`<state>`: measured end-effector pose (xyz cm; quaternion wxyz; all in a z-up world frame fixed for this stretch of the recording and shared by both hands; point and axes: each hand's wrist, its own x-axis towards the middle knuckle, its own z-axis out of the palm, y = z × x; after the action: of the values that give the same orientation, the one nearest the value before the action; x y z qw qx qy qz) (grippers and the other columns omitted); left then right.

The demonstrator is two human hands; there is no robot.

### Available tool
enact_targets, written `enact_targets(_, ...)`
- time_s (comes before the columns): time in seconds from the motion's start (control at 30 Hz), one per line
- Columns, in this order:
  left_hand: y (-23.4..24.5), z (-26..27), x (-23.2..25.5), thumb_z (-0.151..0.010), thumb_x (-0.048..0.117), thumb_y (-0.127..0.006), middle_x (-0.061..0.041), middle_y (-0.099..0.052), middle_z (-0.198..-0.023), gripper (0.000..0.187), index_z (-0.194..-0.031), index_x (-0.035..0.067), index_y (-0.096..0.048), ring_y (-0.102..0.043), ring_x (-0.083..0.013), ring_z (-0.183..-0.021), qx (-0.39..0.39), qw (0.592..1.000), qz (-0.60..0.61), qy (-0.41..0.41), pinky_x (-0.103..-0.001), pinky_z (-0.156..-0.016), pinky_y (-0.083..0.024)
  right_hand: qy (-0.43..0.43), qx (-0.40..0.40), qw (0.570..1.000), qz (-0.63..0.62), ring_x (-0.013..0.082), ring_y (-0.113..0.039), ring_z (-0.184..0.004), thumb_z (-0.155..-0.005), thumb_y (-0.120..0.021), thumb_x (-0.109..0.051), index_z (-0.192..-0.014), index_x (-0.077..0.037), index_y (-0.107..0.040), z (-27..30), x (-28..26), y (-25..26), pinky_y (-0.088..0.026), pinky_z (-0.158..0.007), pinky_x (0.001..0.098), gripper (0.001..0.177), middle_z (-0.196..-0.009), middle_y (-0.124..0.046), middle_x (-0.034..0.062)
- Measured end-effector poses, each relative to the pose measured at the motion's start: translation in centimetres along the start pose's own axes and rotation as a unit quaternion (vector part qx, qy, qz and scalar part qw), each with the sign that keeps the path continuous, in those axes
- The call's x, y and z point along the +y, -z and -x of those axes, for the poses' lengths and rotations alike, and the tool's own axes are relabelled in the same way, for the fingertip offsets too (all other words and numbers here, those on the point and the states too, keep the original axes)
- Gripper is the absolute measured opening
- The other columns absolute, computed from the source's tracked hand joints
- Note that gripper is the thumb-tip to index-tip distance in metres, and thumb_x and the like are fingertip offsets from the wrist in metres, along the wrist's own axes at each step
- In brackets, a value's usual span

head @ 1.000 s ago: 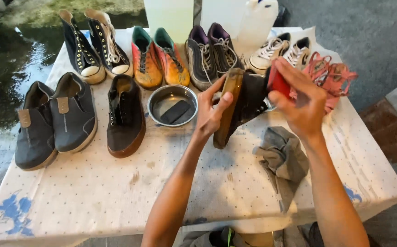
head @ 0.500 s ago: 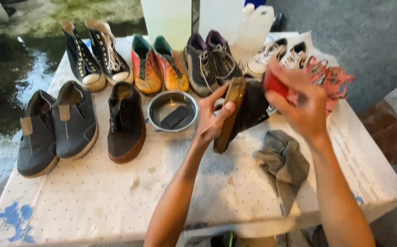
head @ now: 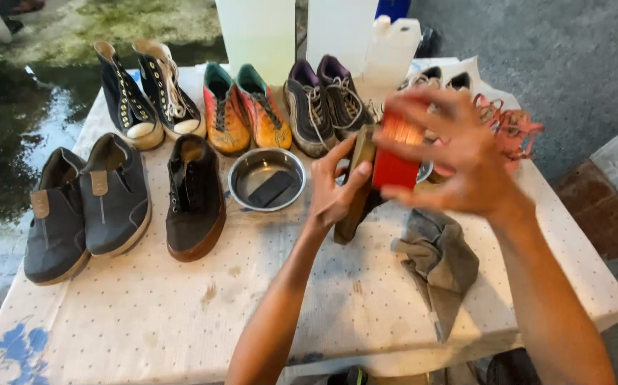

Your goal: The person scrubs the sole and sides of a black shoe with a red sponge, then wipes the shoe with a gray cloth. The person rotates the shoe to clean different areas and inspects the cleaned surface.

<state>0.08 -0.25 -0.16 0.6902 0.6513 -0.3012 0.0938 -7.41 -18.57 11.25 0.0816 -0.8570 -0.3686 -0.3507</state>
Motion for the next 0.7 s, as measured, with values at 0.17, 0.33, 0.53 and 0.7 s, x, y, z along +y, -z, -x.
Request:
enact_targets(0.17,0.0,-0.4,0.3,-0.082,0.079,-0.043,-0.019,-0.076,-0.119,0.092,-0.139,0.008,-0.059,-0.075,-0.0278,-0.101,0.0,1.0,-0.002,-0.001,-0.029,-0.058,-0.06,0.039,0.026,0.998,0.039,0.0369,-0.047,-0.14,-0.08,-0.09,-0.044,-0.147,-0.023,-0.051,0.0,0.9,0.3,-0.055,-0.109,0.0559,0.08,-0.157,-0.054,0.0162)
enact_targets(0.33,0.1,0.2,0.6,-0.081,0.074,-0.051,-0.016,-0.076,-0.123,0.087,-0.138,0.009,-0.063,-0.07,-0.0213,-0.111,0.025,0.999,-0.005,0.021,-0.029,-0.065,-0.053,0.034,0.041,0.995,0.083,0.0393,-0.047,-0.141,-0.086,-0.094,-0.042,-0.149,-0.021,-0.055,0.9,1.6,0.1,-0.054,-0.113,0.0564,0.077,-0.162,-0.047,0.0216)
enact_targets(0.53,0.4,-0.2,0.8,-0.082,0.07,-0.053,-0.013,-0.077,-0.115,0.084,-0.138,0.008,-0.063,-0.066,-0.0165,-0.1,0.032,0.999,-0.013,0.025,-0.031,-0.064,-0.049,0.04,0.041,0.995,0.083,0.0385,-0.045,-0.135,-0.085,-0.093,-0.044,-0.15,-0.024,-0.053,1.2,1.0,-0.7,-0.053,-0.107,0.0544,0.079,-0.161,-0.05,0.0202)
enact_targets(0.7,0.2,-0.4,0.7,-0.081,0.07,-0.054,-0.012,-0.075,-0.124,0.082,-0.137,0.01,-0.064,-0.063,-0.0145,-0.112,0.033,0.999,-0.017,0.026,-0.033,-0.07,-0.049,0.06,0.101,0.97,0.215,0.0414,-0.049,-0.133,-0.09,-0.097,-0.049,-0.137,-0.004,-0.077,0.5,2.6,1.1,-0.062,-0.101,0.0547,0.069,-0.156,-0.054,0.0262)
